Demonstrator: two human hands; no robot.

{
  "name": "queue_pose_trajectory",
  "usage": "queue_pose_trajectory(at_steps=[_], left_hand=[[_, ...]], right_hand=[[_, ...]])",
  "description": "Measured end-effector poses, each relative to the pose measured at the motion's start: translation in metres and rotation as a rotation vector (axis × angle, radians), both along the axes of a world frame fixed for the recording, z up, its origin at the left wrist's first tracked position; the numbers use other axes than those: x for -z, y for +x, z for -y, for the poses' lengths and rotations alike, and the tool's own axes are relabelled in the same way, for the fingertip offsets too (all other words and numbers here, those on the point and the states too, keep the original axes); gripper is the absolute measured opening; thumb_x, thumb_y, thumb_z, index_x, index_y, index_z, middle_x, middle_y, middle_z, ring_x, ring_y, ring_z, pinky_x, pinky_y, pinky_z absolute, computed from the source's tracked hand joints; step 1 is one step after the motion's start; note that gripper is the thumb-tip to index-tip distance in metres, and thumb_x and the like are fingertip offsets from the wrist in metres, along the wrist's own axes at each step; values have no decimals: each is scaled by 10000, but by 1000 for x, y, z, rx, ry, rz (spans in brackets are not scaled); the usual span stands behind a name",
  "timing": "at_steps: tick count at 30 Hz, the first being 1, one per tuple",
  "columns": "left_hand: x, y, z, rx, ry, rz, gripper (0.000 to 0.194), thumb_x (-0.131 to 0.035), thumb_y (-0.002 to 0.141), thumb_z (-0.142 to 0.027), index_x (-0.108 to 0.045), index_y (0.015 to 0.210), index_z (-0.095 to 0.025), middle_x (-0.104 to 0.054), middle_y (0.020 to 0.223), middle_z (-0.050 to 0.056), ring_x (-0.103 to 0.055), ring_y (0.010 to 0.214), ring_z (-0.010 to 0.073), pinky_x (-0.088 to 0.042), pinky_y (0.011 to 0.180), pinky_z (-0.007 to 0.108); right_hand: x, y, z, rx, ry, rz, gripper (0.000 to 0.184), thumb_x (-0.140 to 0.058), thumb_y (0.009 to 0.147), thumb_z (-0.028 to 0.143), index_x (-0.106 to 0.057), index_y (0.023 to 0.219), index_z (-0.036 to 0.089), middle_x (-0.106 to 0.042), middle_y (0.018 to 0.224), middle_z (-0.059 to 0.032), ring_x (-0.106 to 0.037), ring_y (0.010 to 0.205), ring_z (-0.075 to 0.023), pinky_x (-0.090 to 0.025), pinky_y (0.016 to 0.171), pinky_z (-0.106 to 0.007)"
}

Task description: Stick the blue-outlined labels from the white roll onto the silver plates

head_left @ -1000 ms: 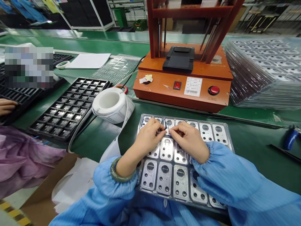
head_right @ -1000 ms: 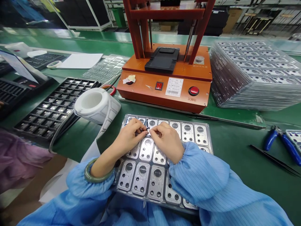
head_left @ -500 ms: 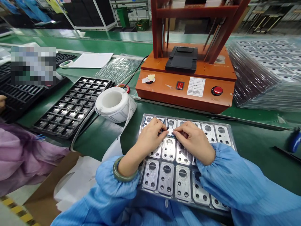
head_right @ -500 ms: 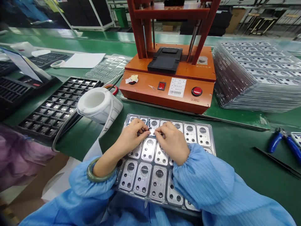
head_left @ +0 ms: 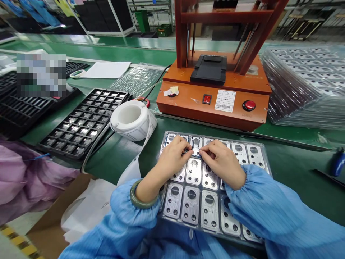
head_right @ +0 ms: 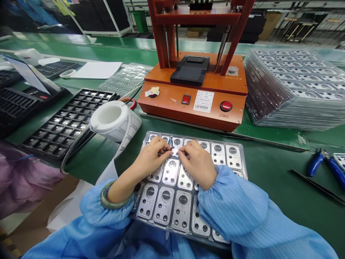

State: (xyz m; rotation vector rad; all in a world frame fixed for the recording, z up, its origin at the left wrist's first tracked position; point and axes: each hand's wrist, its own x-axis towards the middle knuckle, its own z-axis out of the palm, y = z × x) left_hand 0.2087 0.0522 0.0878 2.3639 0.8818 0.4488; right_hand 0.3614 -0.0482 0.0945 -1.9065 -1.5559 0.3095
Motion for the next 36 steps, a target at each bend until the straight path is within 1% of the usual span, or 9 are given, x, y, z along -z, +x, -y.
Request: queue_pose_trajectory(at_steps=[9,15,26,32,36], left_hand=[[-4,1,1,-12,-5,-14,27,-612,823,-209,-587,829,-201,-527,897,-13,-558,708,112,-450,671,257],[-3,1,1,-14,-9,-28,33,-612,823,-212,-580,821,-203,-523,884,-18,-560,705,112,-446,672,257],[-5,1,1,-21,-28,-18,26,-599,822,-209,-576,810,-202,-516,868,-18,-552,692,114,-440,669,259],[-3,-1,-2,-5,-45,-15,50,-576,823,-255,-565,809,-209,-520,872,-13,-558,705,130,-446,686,276],[2,-3,-9,2,-58,-5,106,-558,819,-328,-566,799,-224,-536,871,-13,-572,708,144,-464,705,294]], right_hand=[[1,0,-1,6,13,-2,114,-578,852,198,-675,792,187,-562,746,-6,-561,689,-154,-395,613,-266],[3,0,-1,2,17,-12,123,-571,856,206,-674,790,196,-555,735,0,-556,683,-149,-393,617,-265],[5,1,-2,15,-47,16,118,-583,853,218,-684,793,209,-573,772,-1,-558,677,-147,-382,607,-261],[0,-1,-5,15,-142,-12,128,-562,870,202,-682,825,191,-580,843,-31,-569,770,-173,-402,692,-282],[-3,-4,-7,28,-122,18,109,-584,857,191,-683,813,201,-604,841,-15,-594,791,-151,-418,710,-249]])
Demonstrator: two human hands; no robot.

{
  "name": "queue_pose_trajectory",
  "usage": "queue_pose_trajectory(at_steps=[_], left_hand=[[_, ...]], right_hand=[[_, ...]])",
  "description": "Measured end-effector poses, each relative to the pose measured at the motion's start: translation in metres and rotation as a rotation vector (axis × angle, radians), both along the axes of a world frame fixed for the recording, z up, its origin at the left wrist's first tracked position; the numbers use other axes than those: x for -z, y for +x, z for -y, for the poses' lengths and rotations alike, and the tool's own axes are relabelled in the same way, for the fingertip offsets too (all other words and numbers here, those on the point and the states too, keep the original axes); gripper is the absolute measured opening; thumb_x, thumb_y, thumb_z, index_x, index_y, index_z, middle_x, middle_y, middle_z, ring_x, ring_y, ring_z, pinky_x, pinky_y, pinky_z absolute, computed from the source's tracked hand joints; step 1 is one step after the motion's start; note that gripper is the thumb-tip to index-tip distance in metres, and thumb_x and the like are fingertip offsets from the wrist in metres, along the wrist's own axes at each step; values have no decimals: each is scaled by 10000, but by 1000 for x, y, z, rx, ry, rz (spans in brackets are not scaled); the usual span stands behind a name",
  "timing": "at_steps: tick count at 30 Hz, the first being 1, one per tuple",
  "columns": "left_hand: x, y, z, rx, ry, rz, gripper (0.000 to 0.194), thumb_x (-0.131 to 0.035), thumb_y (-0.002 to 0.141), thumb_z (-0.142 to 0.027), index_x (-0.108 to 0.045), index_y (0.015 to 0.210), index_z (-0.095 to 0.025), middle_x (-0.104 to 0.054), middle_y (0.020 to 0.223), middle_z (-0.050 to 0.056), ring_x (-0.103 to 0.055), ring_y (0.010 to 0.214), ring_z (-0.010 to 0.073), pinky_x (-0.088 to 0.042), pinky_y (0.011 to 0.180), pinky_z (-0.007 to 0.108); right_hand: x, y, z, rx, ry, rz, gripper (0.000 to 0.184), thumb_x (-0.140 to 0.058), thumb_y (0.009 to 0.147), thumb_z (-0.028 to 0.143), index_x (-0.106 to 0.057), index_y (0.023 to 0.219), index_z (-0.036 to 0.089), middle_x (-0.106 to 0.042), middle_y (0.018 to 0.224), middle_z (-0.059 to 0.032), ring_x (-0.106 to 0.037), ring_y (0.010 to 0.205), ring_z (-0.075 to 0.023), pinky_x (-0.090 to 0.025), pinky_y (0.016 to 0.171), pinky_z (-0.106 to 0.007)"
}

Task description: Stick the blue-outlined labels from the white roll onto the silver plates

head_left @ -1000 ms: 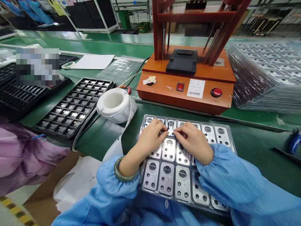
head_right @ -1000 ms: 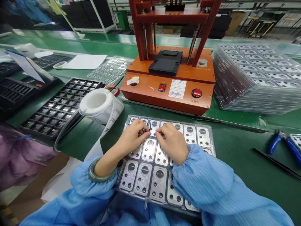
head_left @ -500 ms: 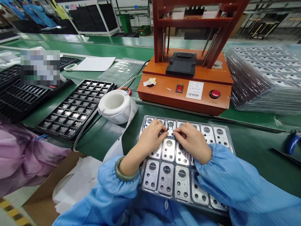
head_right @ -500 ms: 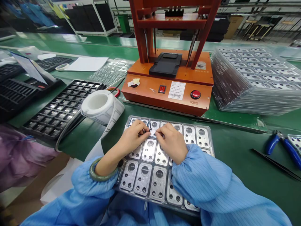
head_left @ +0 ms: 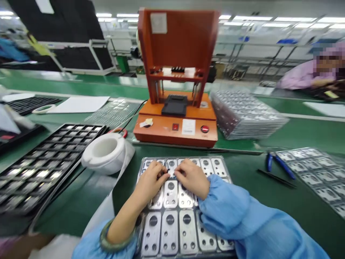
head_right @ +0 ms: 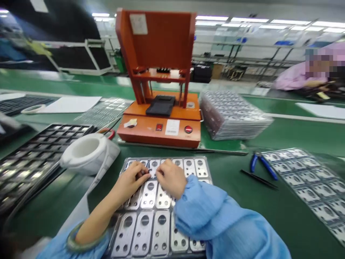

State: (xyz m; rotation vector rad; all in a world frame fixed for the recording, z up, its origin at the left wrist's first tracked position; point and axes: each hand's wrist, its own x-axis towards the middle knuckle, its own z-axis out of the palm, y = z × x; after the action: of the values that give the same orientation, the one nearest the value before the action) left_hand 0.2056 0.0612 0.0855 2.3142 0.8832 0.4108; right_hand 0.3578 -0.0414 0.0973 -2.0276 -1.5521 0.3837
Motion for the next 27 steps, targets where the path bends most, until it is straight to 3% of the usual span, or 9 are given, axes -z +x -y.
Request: queue_pose_trajectory(at_steps=[7,17,24,27], left_hand=[[9,1,-15,11,-6,-4,182,-552,798,-417,-582,807,-238,-540,835,-14,-573,719,165,-464,711,304],[7,10,-24,41,-25,-53,177,-562,737,-400,-561,729,-223,-508,778,-18,-517,597,147,-444,643,306],[13,12,-27,15,-21,0,208,-593,704,-421,-540,706,-220,-453,710,-34,-479,553,143,-457,585,299],[7,12,-24,25,-30,-27,188,-596,726,-391,-540,706,-213,-448,722,-36,-488,564,138,-444,592,287]], right_hand=[[5,1,-7,32,11,-1,105,-671,810,323,-689,827,222,-624,883,2,-612,813,-146,-414,704,-242],[9,3,-13,36,-30,-35,157,-686,781,370,-676,855,232,-610,901,5,-607,803,-161,-387,676,-261],[5,4,-13,49,-41,-31,153,-705,760,384,-676,820,246,-614,892,18,-609,793,-152,-388,663,-250],[0,4,-12,46,-55,-33,166,-712,758,389,-668,817,240,-618,883,13,-612,802,-154,-392,667,-244]])
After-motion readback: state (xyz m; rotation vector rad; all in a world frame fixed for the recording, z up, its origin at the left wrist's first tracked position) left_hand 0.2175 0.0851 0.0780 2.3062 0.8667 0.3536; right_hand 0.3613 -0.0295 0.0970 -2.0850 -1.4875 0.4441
